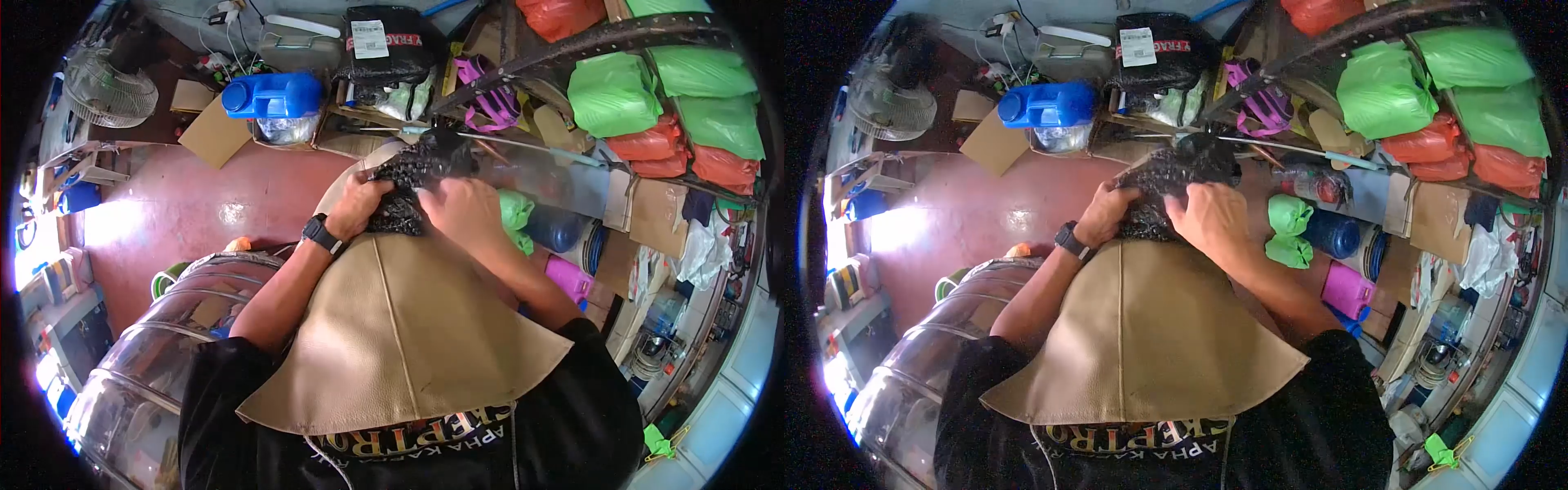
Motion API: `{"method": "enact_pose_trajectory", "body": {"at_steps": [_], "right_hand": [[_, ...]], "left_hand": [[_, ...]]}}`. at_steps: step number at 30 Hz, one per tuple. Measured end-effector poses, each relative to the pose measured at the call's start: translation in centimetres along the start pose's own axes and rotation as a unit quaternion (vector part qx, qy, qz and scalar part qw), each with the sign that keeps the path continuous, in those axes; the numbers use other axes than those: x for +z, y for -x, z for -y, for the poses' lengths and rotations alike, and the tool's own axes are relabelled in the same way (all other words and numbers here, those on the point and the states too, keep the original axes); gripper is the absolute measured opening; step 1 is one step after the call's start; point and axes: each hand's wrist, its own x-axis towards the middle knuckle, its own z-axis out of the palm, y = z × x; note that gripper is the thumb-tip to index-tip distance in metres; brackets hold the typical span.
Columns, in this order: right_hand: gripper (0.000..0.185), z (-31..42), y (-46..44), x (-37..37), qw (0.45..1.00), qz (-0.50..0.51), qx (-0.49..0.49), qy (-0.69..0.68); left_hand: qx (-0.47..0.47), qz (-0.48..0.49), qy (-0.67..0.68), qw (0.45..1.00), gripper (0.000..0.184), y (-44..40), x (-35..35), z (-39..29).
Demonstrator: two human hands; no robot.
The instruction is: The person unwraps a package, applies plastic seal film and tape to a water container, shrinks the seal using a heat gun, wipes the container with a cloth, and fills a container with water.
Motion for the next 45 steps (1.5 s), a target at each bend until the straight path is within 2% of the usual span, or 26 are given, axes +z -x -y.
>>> {"method": "enact_pose_trajectory", "body": {"at_steps": [2,4,6,7,9,12,14,16,20,21,23,25,28,30,31,32,33,34,35,37,39,40,42,43,44,45], "right_hand": [[0.046,0.0,-0.5,0.3,0.999,0.030,0.010,0.019],[0.048,0.5,-1.7,0.5,0.992,0.092,0.081,0.006],[0.049,0.6,-2.9,0.7,0.991,0.091,0.096,-0.006],[0.051,0.8,-3.8,0.6,0.991,0.082,0.105,-0.020],[0.049,0.1,-4.3,1.3,0.980,0.156,0.112,-0.058],[0.044,-2.1,-4.9,3.8,0.968,0.164,0.135,-0.131],[0.050,-3.0,-5.1,4.7,0.971,0.145,0.121,-0.147],[0.056,-3.2,-5.4,4.1,0.972,0.132,0.109,-0.162],[0.049,-5.1,-6.2,3.6,0.962,0.162,0.085,-0.205],[0.048,-5.5,-6.3,3.8,0.957,0.153,0.084,-0.233],[0.040,-5.9,-6.4,3.8,0.962,0.132,0.030,-0.238],[0.028,-5.9,-6.9,3.8,0.895,0.119,-0.010,-0.431],[0.021,-7.1,-7.9,3.6,0.875,0.100,-0.037,-0.473],[0.020,-9.4,-8.4,4.3,0.855,0.079,-0.046,-0.510],[0.017,-10.8,-8.7,3.8,0.732,0.112,0.002,-0.672],[0.014,-12.2,-8.2,3.3,0.739,0.148,0.012,-0.657],[0.012,-12.8,-7.7,2.0,0.746,0.184,0.022,-0.640],[0.010,-13.4,-7.2,0.6,0.752,0.220,0.030,-0.621],[0.011,-11.2,-7.3,-1.8,0.820,0.261,-0.030,-0.508],[0.013,-12.9,-8.7,3.2,0.831,0.246,0.014,-0.499],[0.015,-14.2,-9.7,0.8,0.866,0.273,-0.034,-0.419],[0.016,-16.0,-9.9,0.4,0.903,0.199,-0.094,-0.368],[0.018,-19.2,-11.4,-2.8,0.868,0.221,0.035,-0.443],[0.019,-19.2,-12.2,-6.4,0.949,0.176,-0.058,-0.256],[0.028,-18.3,-12.7,-9.6,0.991,0.068,-0.049,-0.104],[0.042,-17.4,-13.4,-12.7,0.998,-0.031,-0.007,0.049]], "left_hand": [[0.020,0.022,-0.035,0.999,0.031,-0.4,-0.7,0.5],[0.039,0.047,-0.071,0.996,0.036,-0.4,-1.0,0.1],[-0.081,0.063,-0.070,0.992,0.043,-0.4,-1.2,-0.7],[-0.076,0.061,-0.070,0.993,0.043,-0.8,-1.2,-0.7],[0.002,0.075,-0.154,0.985,0.050,-0.7,-1.0,-0.4],[0.043,0.087,-0.186,0.978,0.058,0.2,0.4,-1.0],[0.060,0.029,-0.315,0.947,0.062,-0.4,0.6,-1.4],[0.086,0.028,-0.362,0.928,0.061,-1.3,0.0,-0.8],[0.121,-0.021,-0.505,0.854,0.055,-0.3,2.3,-3.1],[0.120,-0.028,-0.504,0.855,0.055,-0.6,2.3,-2.8],[0.201,-0.086,-0.517,0.828,0.046,-1.7,1.9,-1.6],[0.238,-0.119,-0.523,0.809,0.049,-2.7,2.1,-1.3],[0.302,-0.134,-0.507,0.796,0.050,-4.6,2.7,-1.0],[0.276,-0.146,-0.498,0.809,0.049,-5.7,2.9,-0.8],[0.250,-0.154,-0.491,0.820,0.047,-5.9,3.0,-1.3],[0.118,-0.182,-0.477,0.852,0.042,-6.3,1.6,-3.0],[0.170,-0.167,-0.291,0.927,0.038,-9.1,-2.9,1.2],[0.221,-0.139,-0.094,0.961,0.035,-11.8,-7.2,5.1],[0.204,-0.159,-0.184,0.948,0.034,-9.1,-3.7,3.0],[0.143,-0.174,-0.407,0.885,0.033,-4.5,4.2,-0.2],[0.179,-0.145,-0.339,0.912,0.034,-7.6,2.0,3.2],[0.178,-0.151,-0.273,0.933,0.033,-7.4,2.0,3.5],[0.173,-0.164,-0.165,0.957,0.031,-6.9,2.7,4.0],[0.163,-0.177,-0.156,0.958,0.029,-6.6,3.6,3.5],[0.142,-0.200,-0.179,0.953,0.027,-5.6,5.2,2.3],[0.122,-0.210,-0.200,0.949,0.026,-5.2,6.6,1.2]]}}
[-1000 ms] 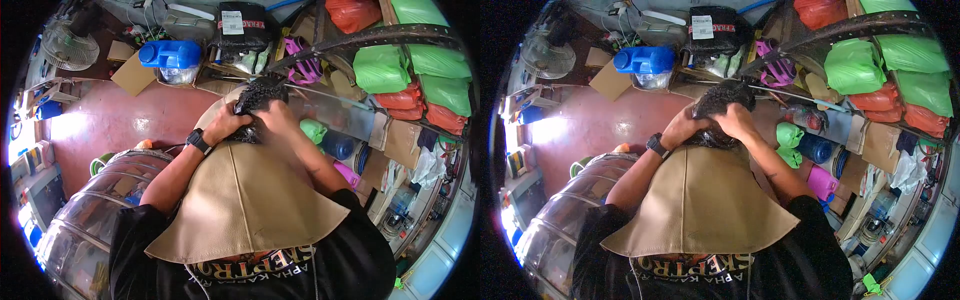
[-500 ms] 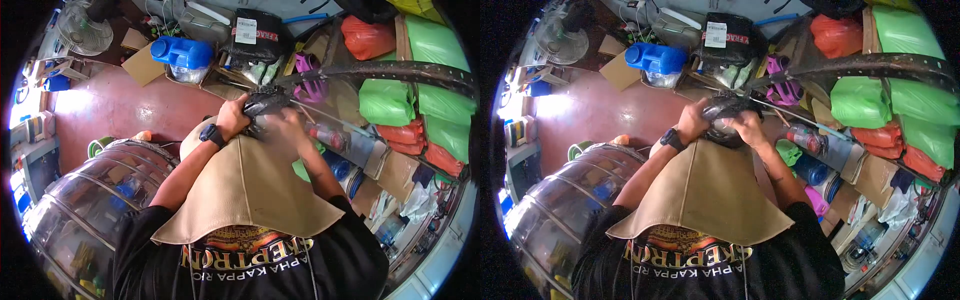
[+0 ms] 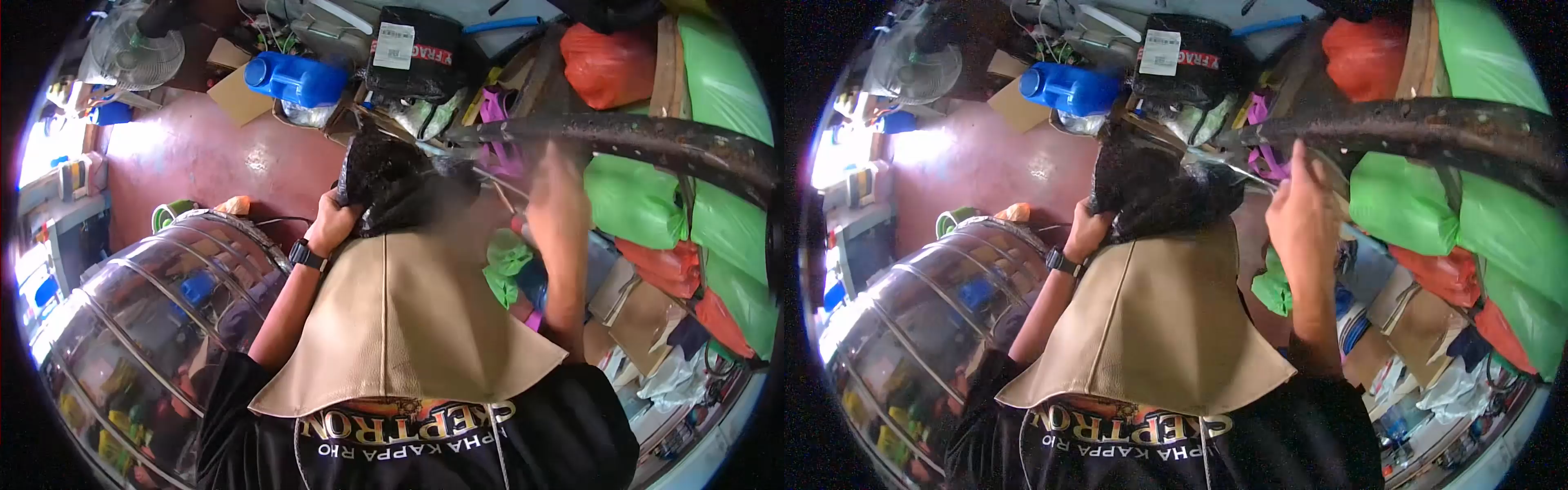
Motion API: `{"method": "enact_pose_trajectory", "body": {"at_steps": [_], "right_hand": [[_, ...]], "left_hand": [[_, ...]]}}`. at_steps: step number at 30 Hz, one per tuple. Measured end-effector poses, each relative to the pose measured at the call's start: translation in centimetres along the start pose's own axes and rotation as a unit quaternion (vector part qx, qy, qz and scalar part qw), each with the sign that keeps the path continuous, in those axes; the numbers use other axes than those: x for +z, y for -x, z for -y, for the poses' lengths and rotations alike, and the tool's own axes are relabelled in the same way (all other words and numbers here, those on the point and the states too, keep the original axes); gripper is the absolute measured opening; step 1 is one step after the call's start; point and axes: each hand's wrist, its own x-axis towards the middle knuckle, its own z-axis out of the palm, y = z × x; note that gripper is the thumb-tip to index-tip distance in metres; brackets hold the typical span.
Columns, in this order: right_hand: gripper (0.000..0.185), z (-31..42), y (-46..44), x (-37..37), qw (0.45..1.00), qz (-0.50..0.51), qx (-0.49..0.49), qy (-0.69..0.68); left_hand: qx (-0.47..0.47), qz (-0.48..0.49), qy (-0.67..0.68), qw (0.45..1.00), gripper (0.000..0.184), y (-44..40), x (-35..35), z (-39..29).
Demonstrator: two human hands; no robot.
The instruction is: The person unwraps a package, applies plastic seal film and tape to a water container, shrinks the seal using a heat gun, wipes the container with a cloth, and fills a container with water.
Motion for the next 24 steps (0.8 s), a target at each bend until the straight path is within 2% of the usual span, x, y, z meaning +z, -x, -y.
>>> {"method": "enact_pose_trajectory", "body": {"at_steps": [1,2,4,6,8,10,12,14,15,17,18,20,23,24], "right_hand": [[0.046,0.2,-0.5,-0.2,0.990,-0.102,-0.087,0.050],[0.036,1.5,-0.2,-0.1,0.980,-0.148,-0.134,0.008],[0.022,5.5,0.8,-1.5,0.977,0.090,-0.131,-0.145],[0.014,7.9,2.2,0.2,0.936,0.080,-0.225,-0.257],[0.013,9.1,0.1,4.6,0.857,0.026,-0.335,-0.390],[0.012,7.8,-1.0,10.0,0.882,0.164,-0.285,-0.337],[0.013,7.2,-0.6,12.4,0.892,0.184,-0.247,-0.330],[0.016,7.9,0.5,13.1,0.923,0.164,-0.218,-0.270],[0.016,8.7,0.6,12.6,0.924,0.163,-0.220,-0.269],[0.027,10.8,0.5,11.3,0.943,0.191,-0.222,-0.156],[0.027,11.4,0.5,11.9,0.941,0.189,-0.232,-0.160],[0.037,12.0,-1.0,15.2,0.895,0.309,-0.210,-0.243],[0.042,12.6,-1.0,16.6,0.843,0.445,-0.102,-0.285],[0.039,13.1,-0.4,18.0,0.850,0.440,-0.117,-0.266]], "left_hand": [[0.007,-0.007,0.002,1.000,0.026,0.0,0.3,-0.4],[0.016,-0.006,-0.003,1.000,0.024,0.3,0.5,-0.6],[0.023,-0.008,-0.005,1.000,0.023,0.6,0.9,-0.9],[0.066,-0.012,-0.031,0.997,0.026,0.8,1.3,-1.1],[0.076,-0.013,-0.025,0.997,0.027,0.8,1.3,-0.7],[0.043,0.003,0.057,0.997,0.028,0.5,1.2,-0.5],[0.069,-0.007,0.092,0.993,0.030,0.3,0.7,-0.1],[0.004,-0.006,0.140,0.990,0.031,0.8,0.0,0.5],[0.001,-0.002,0.152,0.988,0.032,1.1,-0.1,0.0],[-0.006,0.014,0.169,0.986,0.033,1.8,-0.6,-1.3],[-0.016,0.025,0.182,0.983,0.033,2.2,-1.3,-1.8],[-0.095,0.048,0.196,0.975,0.030,1.1,-3.5,1.8],[-0.115,0.035,0.230,0.966,0.029,1.9,-5.0,2.9],[-0.124,0.041,0.247,0.960,0.029,2.2,-5.5,2.6]]}}
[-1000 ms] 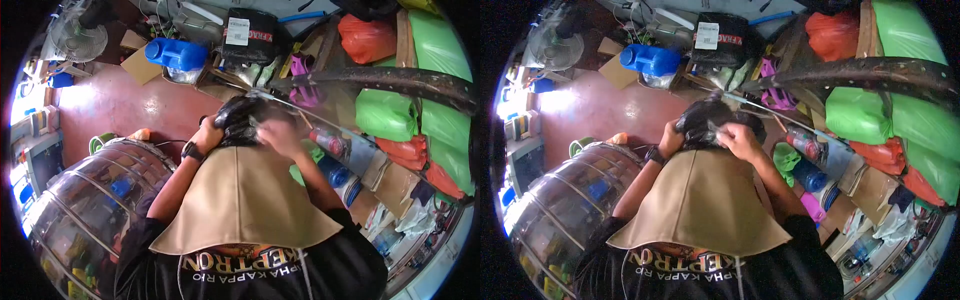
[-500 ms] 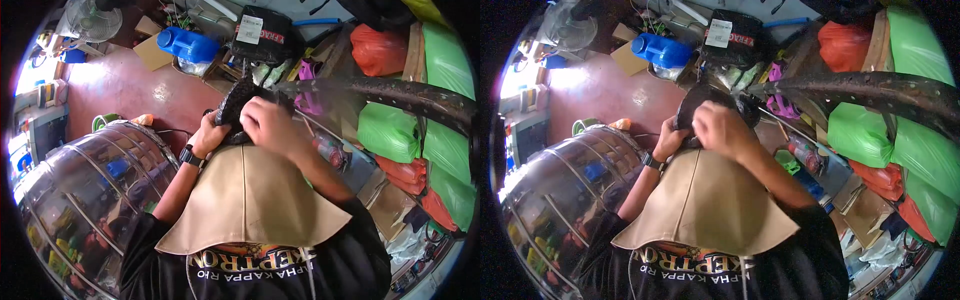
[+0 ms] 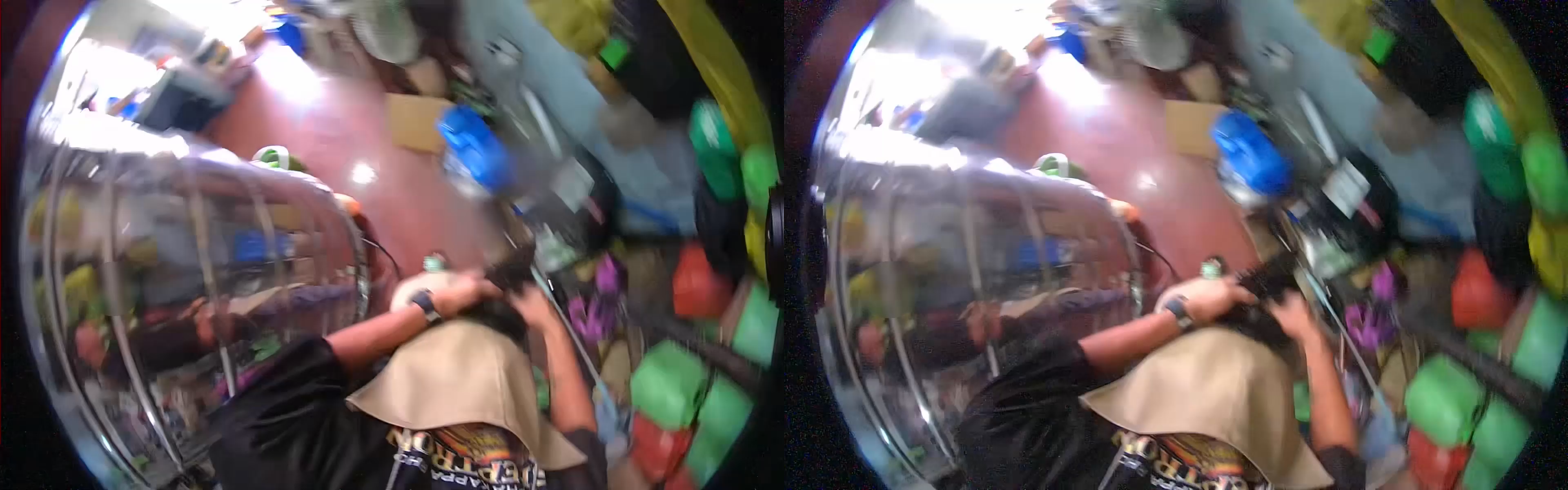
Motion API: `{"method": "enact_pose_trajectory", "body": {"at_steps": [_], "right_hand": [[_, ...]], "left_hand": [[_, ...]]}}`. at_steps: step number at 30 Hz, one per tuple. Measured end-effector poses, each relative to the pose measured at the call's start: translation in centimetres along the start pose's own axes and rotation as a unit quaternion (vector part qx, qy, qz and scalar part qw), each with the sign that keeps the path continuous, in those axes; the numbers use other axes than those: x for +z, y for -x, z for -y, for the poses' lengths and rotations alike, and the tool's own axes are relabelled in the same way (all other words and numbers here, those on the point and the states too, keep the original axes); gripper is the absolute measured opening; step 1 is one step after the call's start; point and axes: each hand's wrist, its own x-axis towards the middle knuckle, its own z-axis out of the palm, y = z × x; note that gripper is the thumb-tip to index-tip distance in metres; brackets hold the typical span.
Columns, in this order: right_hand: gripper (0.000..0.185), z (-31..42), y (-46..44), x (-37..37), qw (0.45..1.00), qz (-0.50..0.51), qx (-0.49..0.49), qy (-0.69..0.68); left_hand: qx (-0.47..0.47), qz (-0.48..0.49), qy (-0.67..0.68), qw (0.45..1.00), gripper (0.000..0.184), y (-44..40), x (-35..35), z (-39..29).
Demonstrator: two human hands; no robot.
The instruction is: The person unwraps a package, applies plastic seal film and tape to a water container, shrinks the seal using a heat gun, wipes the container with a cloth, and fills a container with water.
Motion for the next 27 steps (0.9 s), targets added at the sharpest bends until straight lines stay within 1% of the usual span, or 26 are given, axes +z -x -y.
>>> {"method": "enact_pose_trajectory", "body": {"at_steps": [2,3,4,5,6,7,8,10,12,13,14,15,16,17,18,19,20,21,22,23,25,27], "right_hand": [[0.034,-1.0,-1.9,2.5,0.999,-0.002,-0.010,0.051],[0.032,-0.8,-2.5,3.3,0.994,-0.020,-0.027,0.100],[0.027,1.3,-2.9,3.4,0.991,0.013,-0.025,0.132],[0.023,1.3,-3.1,4.3,0.993,-0.015,-0.098,0.069],[0.021,1.5,-3.7,5.3,0.999,-0.027,-0.024,0.018],[0.022,4.0,-3.1,4.8,0.998,-0.021,-0.054,-0.033],[0.023,4.5,-3.0,4.5,0.996,-0.002,-0.028,-0.087],[0.022,3.0,-3.8,5.3,0.995,-0.041,-0.064,-0.058],[0.024,1.6,-4.8,6.2,0.995,-0.021,-0.051,-0.081],[0.027,4.0,-4.5,6.3,0.989,-0.020,-0.070,-0.127],[0.027,2.9,-5.0,6.5,0.992,-0.023,-0.057,-0.112],[0.025,4.1,-5.3,6.3,0.986,-0.017,-0.072,-0.149],[0.024,5.1,-5.2,6.4,0.979,-0.011,-0.082,-0.188],[0.021,5.2,-5.6,5.9,0.985,-0.008,-0.095,-0.147],[0.021,5.2,-6.3,5.1,0.985,-0.005,-0.095,-0.142],[0.020,5.2,-7.1,4.4,0.991,0.006,-0.114,-0.072],[0.019,5.2,-7.8,3.7,0.992,0.016,-0.128,-0.002],[0.019,5.1,-8.6,3.4,0.985,0.031,-0.168,-0.029],[0.020,5.4,-9.3,2.7,0.978,0.044,-0.197,-0.055],[0.021,5.6,-9.7,2.0,0.975,0.050,-0.209,-0.051],[0.023,6.8,-10.2,0.5,0.972,0.060,-0.225,-0.021],[0.025,7.6,-10.0,-1.4,0.969,0.062,-0.237,-0.007]], "left_hand": [[-0.007,0.003,0.020,1.000,0.030,1.4,-0.6,-2.0],[0.022,-0.002,0.005,1.000,0.029,3.0,-1.1,-3.8],[0.045,0.000,-0.011,0.999,0.030,4.2,-1.2,-5.2],[0.122,-0.002,-0.074,0.990,0.029,2.8,-2.3,-3.6],[0.194,-0.003,-0.141,0.971,0.028,1.1,-4.0,-1.5],[0.198,-0.031,-0.153,0.968,0.025,0.5,-5.3,-0.3],[0.202,-0.058,-0.161,0.964,0.022,0.1,-6.0,0.5],[0.165,-0.097,-0.140,0.971,0.022,1.2,-5.6,-0.7],[0.152,-0.176,-0.209,0.950,0.026,3.3,-5.4,-3.4],[0.175,-0.216,-0.223,0.934,0.025,2.6,-6.0,-2.9],[0.196,-0.253,-0.236,0.918,0.025,1.9,-6.3,-2.3],[0.158,-0.277,-0.256,0.912,0.025,2.6,-6.1,-3.8],[0.157,-0.282,-0.256,0.911,0.025,1.5,-6.7,-3.5],[0.195,-0.308,-0.286,0.886,0.024,-0.2,-7.8,-2.3],[0.233,-0.332,-0.314,0.859,0.024,-1.7,-8.3,-1.6],[0.254,-0.357,-0.314,0.842,0.021,-2.6,-8.5,-1.6],[0.304,-0.371,-0.286,0.829,0.021,-3.8,-8.7,-1.3],[0.239,-0.404,-0.198,0.860,0.028,-3.4,-8.0,-3.0],[0.232,-0.413,-0.167,0.864,0.028,-4.0,-7.9,-3.8],[0.228,-0.405,-0.157,0.871,0.029,-4.4,-8.3,-4.7],[0.204,-0.345,-0.129,0.907,0.030,-5.8,-8.8,-5.7],[0.141,-0.252,-0.087,0.954,0.032,-7.1,-9.2,-6.1]]}}
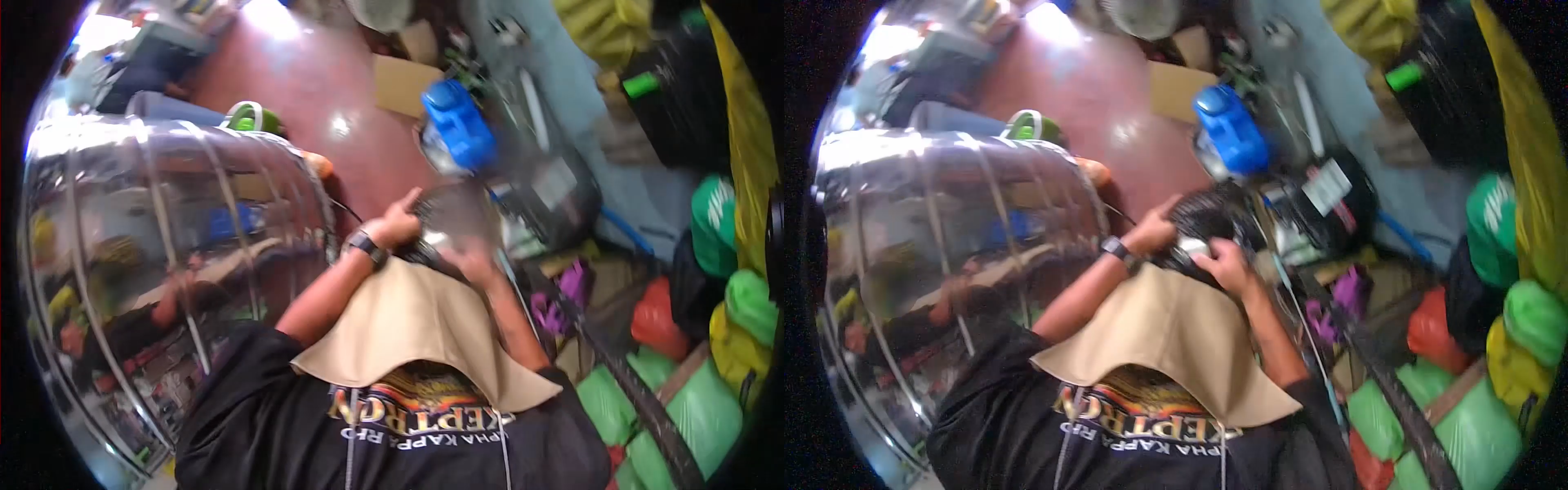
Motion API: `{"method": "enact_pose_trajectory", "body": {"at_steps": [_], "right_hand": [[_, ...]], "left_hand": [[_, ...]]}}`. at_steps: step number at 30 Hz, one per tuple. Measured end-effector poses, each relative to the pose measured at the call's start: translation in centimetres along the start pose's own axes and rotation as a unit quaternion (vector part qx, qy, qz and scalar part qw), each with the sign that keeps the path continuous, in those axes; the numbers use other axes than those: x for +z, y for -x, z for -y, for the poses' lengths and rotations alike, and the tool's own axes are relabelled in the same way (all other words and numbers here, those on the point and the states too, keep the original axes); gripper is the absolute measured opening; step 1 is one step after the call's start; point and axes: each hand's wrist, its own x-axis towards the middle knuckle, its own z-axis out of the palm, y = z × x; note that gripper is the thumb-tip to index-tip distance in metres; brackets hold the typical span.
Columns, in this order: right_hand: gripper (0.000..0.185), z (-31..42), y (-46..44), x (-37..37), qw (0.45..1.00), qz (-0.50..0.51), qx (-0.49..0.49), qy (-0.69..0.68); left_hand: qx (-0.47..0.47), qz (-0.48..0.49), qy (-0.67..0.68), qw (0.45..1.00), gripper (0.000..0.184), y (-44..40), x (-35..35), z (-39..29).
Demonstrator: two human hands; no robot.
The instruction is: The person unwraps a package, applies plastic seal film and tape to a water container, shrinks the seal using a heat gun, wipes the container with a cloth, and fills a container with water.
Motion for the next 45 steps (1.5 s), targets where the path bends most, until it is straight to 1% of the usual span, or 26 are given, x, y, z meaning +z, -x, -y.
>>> {"method": "enact_pose_trajectory", "body": {"at_steps": [3,4,7,10,11,13,15,17,19,20,22,23,24,25,26,27,28,31,32,33,34,36,37,41,42,45], "right_hand": [[0.025,2.3,0.2,-1.9,0.999,0.016,0.040,-0.029],[0.025,2.8,0.8,-2.2,0.997,0.018,0.056,-0.051],[0.024,1.9,0.7,-2.7,0.995,0.001,0.041,-0.092],[0.023,0.6,1.8,-3.0,0.965,-0.054,0.018,-0.255],[0.024,-0.9,1.4,-3.0,0.960,-0.030,0.076,-0.268],[0.030,0.1,0.0,-2.4,0.978,-0.044,0.077,-0.191],[0.037,2.4,-2.2,-2.1,0.986,-0.046,0.118,-0.108],[0.051,7.8,-4.3,-1.2,0.932,-0.096,0.310,0.162],[0.055,6.2,-5.5,0.8,0.928,-0.188,0.294,0.129],[0.057,5.5,-5.8,1.6,0.923,-0.231,0.285,0.115],[0.060,5.7,-6.0,2.3,0.911,-0.263,0.306,0.083],[0.061,6.2,-6.0,2.1,0.906,-0.252,0.334,0.067],[0.055,7.1,-6.0,2.1,0.890,-0.246,0.375,0.086],[0.055,7.3,-6.4,2.5,0.886,-0.253,0.381,0.084],[0.053,7.6,-6.5,3.5,0.877,-0.268,0.390,0.077],[0.051,7.7,-6.5,4.2,0.870,-0.284,0.396,0.075],[0.047,7.9,-6.3,4.8,0.862,-0.325,0.359,0.150],[0.049,6.5,-6.1,6.0,0.845,-0.363,0.382,0.088],[0.049,5.0,-5.8,7.1,0.841,-0.420,0.324,0.105],[0.049,4.1,-5.3,8.0,0.837,-0.425,0.328,0.101],[0.054,3.6,-4.7,8.7,0.844,-0.430,0.319,0.022],[0.060,6.8,-3.5,8.0,0.839,-0.430,0.326,-0.070],[0.060,8.5,-3.0,8.1,0.836,-0.433,0.331,-0.071],[0.057,10.8,-2.0,9.7,0.823,-0.474,0.274,-0.150],[0.058,9.9,-1.3,10.9,0.821,-0.510,0.197,-0.166],[0.056,12.1,0.6,12.1,0.733,-0.662,0.071,-0.140]], "left_hand": [[-0.095,0.145,-0.137,0.975,0.022,-2.7,-1.1,1.3],[0.036,0.229,-0.169,0.958,0.023,-6.5,-2.3,6.6],[0.052,0.308,-0.209,0.927,0.036,-2.9,-1.4,-2.0],[0.219,0.289,-0.346,0.865,0.054,1.9,-0.4,-8.1],[0.238,0.270,-0.355,0.863,0.058,2.0,-0.1,-9.1],[0.152,0.261,-0.402,0.864,0.056,1.9,0.7,-12.0],[0.175,0.287,-0.432,0.837,0.056,0.2,0.2,-11.3],[0.196,0.329,-0.454,0.804,0.052,-2.7,-1.3,-9.3],[0.141,0.486,-0.256,0.824,0.055,-5.3,-3.6,-10.6],[0.104,0.495,-0.233,0.831,0.063,-6.0,-4.5,-11.2],[-0.177,0.544,0.019,0.820,0.060,-5.7,-4.6,-14.1],[-0.291,0.545,0.190,0.763,0.058,-5.9,-4.0,-15.0],[-0.234,0.521,0.129,0.811,0.055,-5.9,-3.5,-14.5],[-0.237,0.528,0.125,0.806,0.055,-5.9,-2.2,-13.9],[-0.128,0.444,-0.022,0.887,0.052,-5.5,-0.6,-13.0],[-0.006,0.340,-0.165,0.926,0.050,-5.6,0.5,-12.1],[0.094,0.277,-0.247,0.924,0.044,-6.7,0.7,-10.1],[0.060,0.245,-0.342,0.905,0.038,-9.9,1.1,-6.4],[0.067,0.231,-0.265,0.934,0.037,-11.9,1.4,-2.9],[0.067,0.238,-0.269,0.931,0.037,-13.1,1.7,-1.7],[0.207,0.278,-0.491,0.799,0.039,-13.0,2.1,-2.0],[0.062,0.214,-0.298,0.928,0.046,-11.6,1.6,-3.8],[0.044,0.224,-0.333,0.915,0.047,-15.4,0.9,1.5],[0.068,0.279,-0.420,0.861,0.050,-14.8,1.2,0.7],[0.074,0.285,-0.468,0.833,0.049,-15.2,1.3,1.5],[0.035,0.330,-0.309,0.891,0.047,-17.5,-1.1,1.9]]}}
